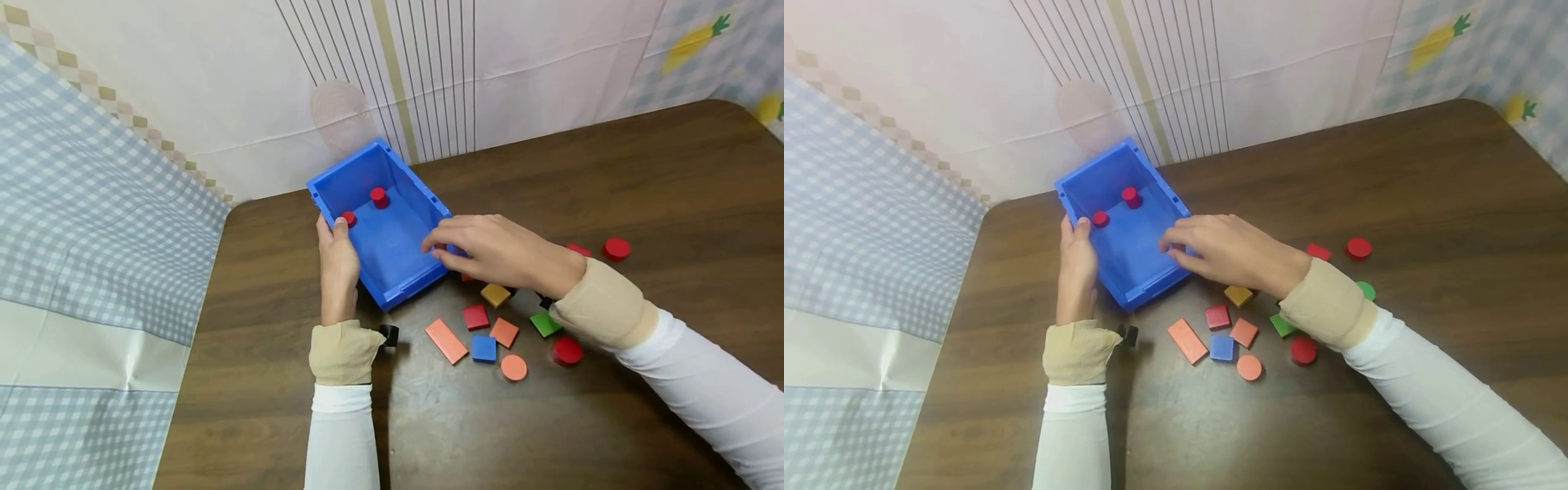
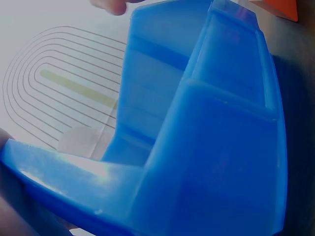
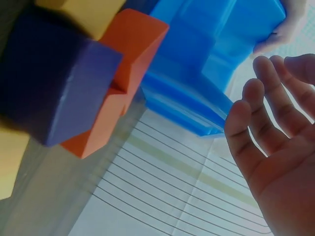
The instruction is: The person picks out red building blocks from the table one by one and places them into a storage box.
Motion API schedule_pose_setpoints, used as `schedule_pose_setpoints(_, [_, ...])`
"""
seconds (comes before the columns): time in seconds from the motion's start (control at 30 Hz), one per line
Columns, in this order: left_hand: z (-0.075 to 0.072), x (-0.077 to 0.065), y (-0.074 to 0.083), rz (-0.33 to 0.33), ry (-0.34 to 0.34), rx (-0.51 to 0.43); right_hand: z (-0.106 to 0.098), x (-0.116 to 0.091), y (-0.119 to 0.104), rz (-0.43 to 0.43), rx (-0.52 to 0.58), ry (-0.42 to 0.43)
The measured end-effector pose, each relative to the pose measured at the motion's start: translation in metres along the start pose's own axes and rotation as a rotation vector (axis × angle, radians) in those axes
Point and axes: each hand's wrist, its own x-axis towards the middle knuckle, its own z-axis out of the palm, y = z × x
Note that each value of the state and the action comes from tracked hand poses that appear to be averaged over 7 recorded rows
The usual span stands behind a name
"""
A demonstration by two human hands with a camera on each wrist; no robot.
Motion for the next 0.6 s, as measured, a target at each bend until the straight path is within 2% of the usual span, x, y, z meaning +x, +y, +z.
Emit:
schedule_pose_setpoints(0.13, [0.0,0.0,0.0,0.004,-0.002,-0.006,0.001,-0.003,0.002,0.012,-0.018,-0.023])
schedule_pose_setpoints(0.6, [0.0,-0.001,-0.001,0.01,0.002,-0.013,-0.003,-0.016,0.0,-0.004,-0.068,0.011])
